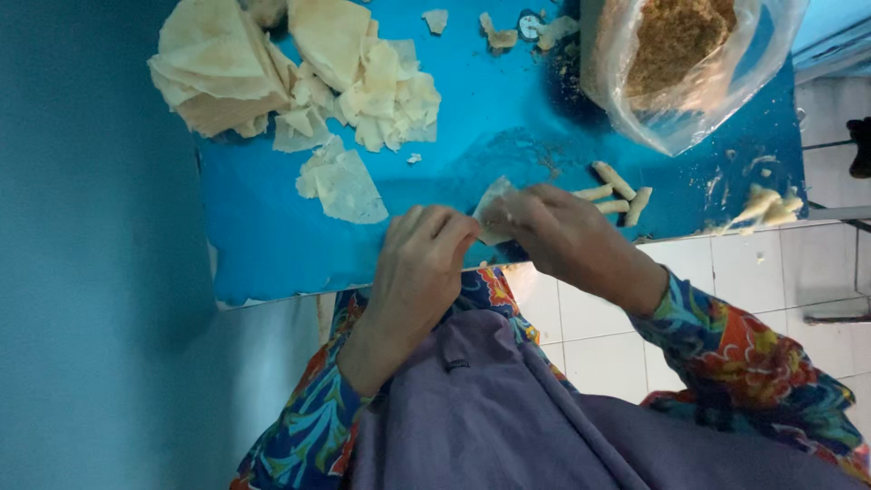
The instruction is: The person picks up thin triangular dough wrapper pieces one at a time from a blue work table and rolls and folds them by hand into cone shapes, setting the finished cones on the table beside a plastic bag of filling.
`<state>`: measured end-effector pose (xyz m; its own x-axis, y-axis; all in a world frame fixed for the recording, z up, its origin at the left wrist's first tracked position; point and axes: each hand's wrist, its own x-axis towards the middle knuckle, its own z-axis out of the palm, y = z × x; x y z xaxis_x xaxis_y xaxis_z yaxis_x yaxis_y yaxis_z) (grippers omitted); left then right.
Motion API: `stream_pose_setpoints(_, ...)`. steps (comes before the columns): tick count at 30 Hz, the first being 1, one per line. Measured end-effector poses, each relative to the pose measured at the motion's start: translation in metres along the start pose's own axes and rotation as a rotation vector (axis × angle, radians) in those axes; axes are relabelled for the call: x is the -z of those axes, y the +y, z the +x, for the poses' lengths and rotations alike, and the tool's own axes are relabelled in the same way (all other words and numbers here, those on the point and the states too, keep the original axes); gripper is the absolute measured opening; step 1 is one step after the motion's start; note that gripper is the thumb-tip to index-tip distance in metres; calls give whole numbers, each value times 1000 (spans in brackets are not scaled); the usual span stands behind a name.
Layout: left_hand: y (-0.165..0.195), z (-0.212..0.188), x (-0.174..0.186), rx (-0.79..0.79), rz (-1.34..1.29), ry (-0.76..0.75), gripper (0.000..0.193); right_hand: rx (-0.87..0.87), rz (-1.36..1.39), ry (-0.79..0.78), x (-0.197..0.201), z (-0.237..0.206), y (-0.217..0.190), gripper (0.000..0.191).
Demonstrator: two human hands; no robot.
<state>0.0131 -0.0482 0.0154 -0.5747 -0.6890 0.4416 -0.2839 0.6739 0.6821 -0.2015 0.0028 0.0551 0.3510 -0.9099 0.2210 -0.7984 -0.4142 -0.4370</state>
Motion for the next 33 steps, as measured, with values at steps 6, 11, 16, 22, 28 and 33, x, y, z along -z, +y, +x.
stream_pose_setpoints(6,0,1,-1,3,7,-3,6,-20,-173,104,6,-31,2,41)
stream_pose_setpoints(11,2,-1,-2,-35,96,15,14,-293,-65,158,-3,-34,3,45)
stream_pose_setpoints(16,7,-4,-4,-43,90,19,29,-200,-293,121,1,-27,-4,54)
stream_pose_setpoints(22,12,-7,-7,20,-26,-14,27,-263,38,29,19,-21,-16,69)
stream_pose_setpoints(28,12,-6,-9,-71,33,-7,34,-168,58,15,23,-11,-24,66)
stream_pose_setpoints(33,5,2,-13,-222,238,-70,30,-129,-54,-10,23,-8,-26,59)
